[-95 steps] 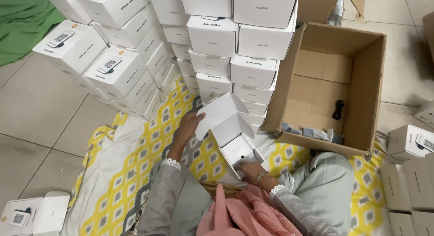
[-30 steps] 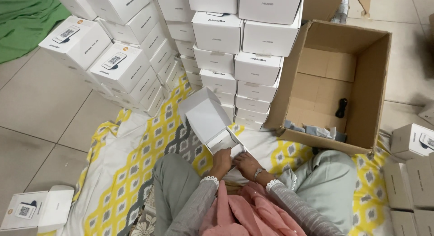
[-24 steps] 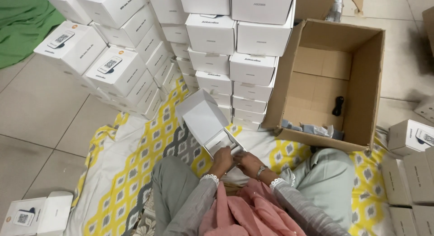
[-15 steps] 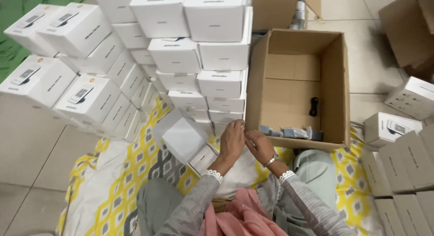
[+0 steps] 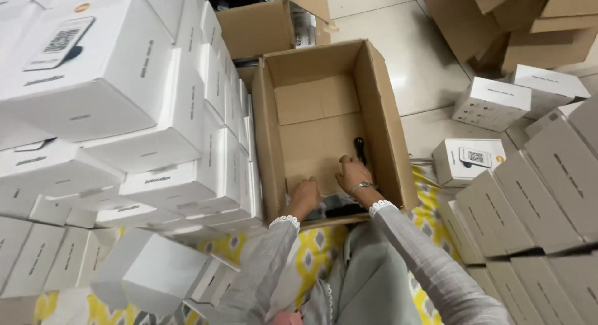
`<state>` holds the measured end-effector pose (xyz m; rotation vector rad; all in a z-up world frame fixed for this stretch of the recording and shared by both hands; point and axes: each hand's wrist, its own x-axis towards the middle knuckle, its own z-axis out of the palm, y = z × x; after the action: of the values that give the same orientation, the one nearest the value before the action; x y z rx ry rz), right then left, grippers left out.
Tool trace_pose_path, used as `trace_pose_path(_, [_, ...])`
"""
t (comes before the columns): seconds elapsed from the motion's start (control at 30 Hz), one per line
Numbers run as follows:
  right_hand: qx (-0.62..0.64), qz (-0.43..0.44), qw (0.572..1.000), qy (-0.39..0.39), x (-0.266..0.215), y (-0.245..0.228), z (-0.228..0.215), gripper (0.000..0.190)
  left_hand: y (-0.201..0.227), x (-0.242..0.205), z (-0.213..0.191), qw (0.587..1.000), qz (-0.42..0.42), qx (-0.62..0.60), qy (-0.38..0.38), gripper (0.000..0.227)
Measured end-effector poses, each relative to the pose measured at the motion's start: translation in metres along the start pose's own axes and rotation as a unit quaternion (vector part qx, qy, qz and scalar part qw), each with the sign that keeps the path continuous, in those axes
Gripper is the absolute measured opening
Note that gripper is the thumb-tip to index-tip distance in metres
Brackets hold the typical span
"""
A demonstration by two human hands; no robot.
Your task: The person packs products into boxes and organizes them into a shipping carton.
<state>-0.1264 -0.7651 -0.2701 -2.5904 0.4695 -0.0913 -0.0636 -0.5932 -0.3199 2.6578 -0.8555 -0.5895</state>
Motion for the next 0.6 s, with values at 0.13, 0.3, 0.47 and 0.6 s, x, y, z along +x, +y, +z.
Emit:
trace_pose_path(0.13, [-0.035,0.209,0.969,-0.124,0.045,0.039,0.032,0.076,-0.053,0.039,0.096,0.987,-0.097,0.078,-0.106,0.032])
trace_pose_path(0.3, [-0.121,0.178,0.975,-0.048,0.054,0.060,0.073,0.071,-0.090,0.066,0.147,0.957,-0.121,0.261,-0.038,0.034])
trace_pose_path(0.47, [-0.178,0.028,0.980,0.088,0.053,0.082,0.104,0.033,-0.107,0.060,0.132,0.966,-0.037,0.231,-0.108,0.023])
trace_pose_path(0.6, [-0.173,-0.077,0.977,0.097,0.057,0.087,0.104,0.019,-0.060,0.015,0.041,0.979,0.012,0.181,-0.095,0.039])
